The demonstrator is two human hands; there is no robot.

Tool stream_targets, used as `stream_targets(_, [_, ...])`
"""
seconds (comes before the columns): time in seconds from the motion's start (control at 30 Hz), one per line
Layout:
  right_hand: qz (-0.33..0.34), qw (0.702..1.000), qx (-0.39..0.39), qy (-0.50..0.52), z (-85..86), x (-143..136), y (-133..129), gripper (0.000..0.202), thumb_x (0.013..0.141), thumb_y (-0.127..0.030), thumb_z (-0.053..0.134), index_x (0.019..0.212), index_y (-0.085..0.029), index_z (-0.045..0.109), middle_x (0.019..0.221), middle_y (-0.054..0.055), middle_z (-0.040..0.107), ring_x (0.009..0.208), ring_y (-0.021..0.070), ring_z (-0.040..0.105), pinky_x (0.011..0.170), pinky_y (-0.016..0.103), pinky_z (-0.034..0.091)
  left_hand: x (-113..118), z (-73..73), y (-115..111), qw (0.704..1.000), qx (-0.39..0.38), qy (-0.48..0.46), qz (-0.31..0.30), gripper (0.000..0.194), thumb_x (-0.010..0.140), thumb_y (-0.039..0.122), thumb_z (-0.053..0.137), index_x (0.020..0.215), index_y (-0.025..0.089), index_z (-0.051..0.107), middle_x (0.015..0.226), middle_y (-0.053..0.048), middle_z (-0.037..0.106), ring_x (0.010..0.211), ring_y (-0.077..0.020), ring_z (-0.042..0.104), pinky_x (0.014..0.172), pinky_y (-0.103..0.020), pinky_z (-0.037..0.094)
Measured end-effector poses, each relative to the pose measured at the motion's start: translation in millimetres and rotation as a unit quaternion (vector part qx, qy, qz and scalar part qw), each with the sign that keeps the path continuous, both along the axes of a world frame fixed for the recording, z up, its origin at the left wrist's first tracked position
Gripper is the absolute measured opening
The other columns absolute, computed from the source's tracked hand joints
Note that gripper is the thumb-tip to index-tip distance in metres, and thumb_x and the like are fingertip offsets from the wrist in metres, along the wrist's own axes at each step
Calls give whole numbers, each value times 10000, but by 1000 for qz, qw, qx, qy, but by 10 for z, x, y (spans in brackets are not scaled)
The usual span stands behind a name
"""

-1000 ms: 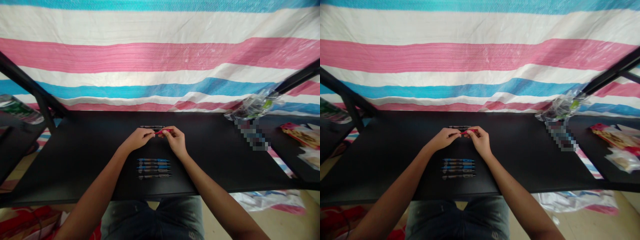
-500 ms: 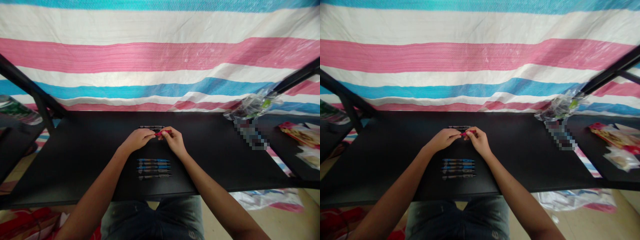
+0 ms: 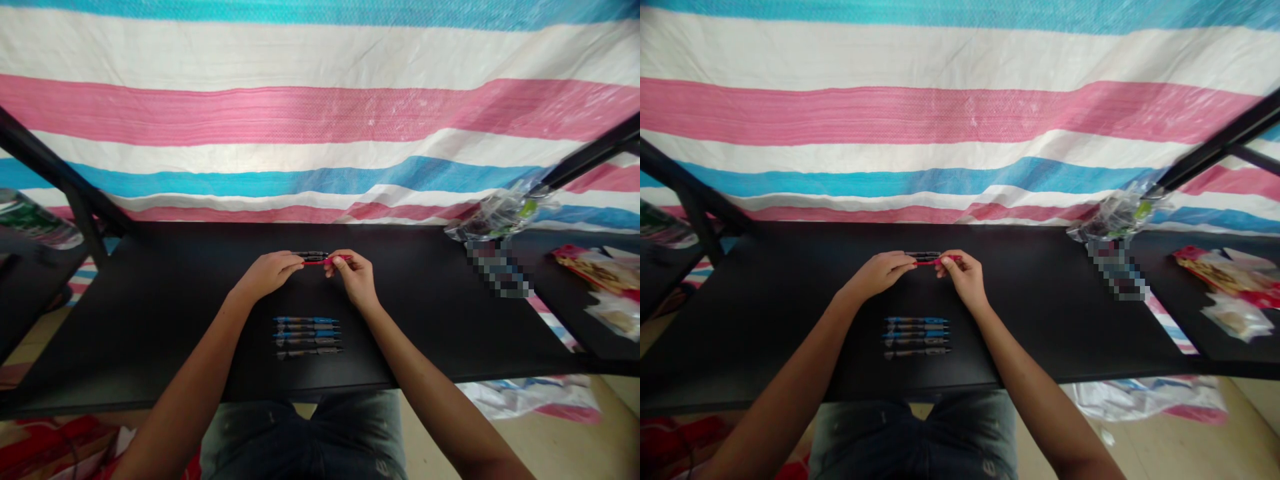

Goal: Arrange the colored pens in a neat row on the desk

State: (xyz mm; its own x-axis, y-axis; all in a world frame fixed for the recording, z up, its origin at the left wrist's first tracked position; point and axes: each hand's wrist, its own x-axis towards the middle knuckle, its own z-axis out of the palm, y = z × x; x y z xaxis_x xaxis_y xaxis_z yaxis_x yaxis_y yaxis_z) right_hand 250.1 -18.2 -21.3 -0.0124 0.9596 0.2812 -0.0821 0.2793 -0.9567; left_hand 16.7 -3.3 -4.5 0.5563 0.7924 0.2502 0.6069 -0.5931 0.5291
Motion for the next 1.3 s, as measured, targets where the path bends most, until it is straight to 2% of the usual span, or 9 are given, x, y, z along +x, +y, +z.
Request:
stream_targets(0.2, [1, 999, 12, -37, 10, -43, -38, 337, 878, -533, 722, 912, -198, 699, 704, 28, 746, 563, 164, 685, 597, 317, 590, 83, -26, -22, 999, -21, -43, -25, 262, 1036, 302, 525, 1100, 215, 764, 1155, -68, 767, 1090, -229, 697, 987, -329, 489])
stream_targets(0.47, [19, 996, 28, -86, -7, -89, -64, 297, 911, -497, 690, 917, -200, 690, 705, 20, 736, 577, 157, 687, 621, 302, 577, 153, 4, -34, 994, -53, -83, -54, 249, 1017, 253, 542, 910, 170, 750, 930, -54, 779, 861, -194, 694, 813, -279, 467])
stream_targets(0.67, [14, 994, 41, -102, 2, -101, -74, 266, 916, -467, 688, 915, -201, 694, 705, 17, 729, 584, 156, 686, 615, 292, 565, 181, 11, -46, 993, -70, -86, -31, 234, 993, 270, 574, 873, 161, 743, 802, -24, 734, 721, -153, 627, 711, -257, 421])
stream_targets(0.83, [-8, 994, 44, -100, 26, -94, -89, 244, 919, -445, 691, 935, -201, 695, 671, 7, 717, 585, 162, 689, 623, 299, 568, 168, 36, -71, 989, -112, -96, -6, 274, 991, 321, 541, 918, 154, 746, 715, 1, 663, 616, -124, 532, 608, -250, 364])
stream_targets(1.0, [-31, 997, 28, -66, 40, -82, -85, 267, 904, -475, 708, 936, -211, 692, 742, 30, 752, 591, 167, 686, 624, 324, 584, 120, 68, -58, 989, -125, -82, 22, 302, 965, 355, 563, 805, 151, 719, 626, 14, 591, 588, -122, 502, 591, -254, 333])
stream_targets(1.3, [-67, 997, 26, -22, 41, -61, -56, 296, 897, -501, 713, 922, -210, 660, 726, 25, 749, 583, 163, 687, 608, 319, 591, 95, 101, -49, 987, -147, -60, 31, 359, 983, 375, 510, 761, 153, 683, 588, 19, 562, 550, -122, 487, 571, -259, 315])
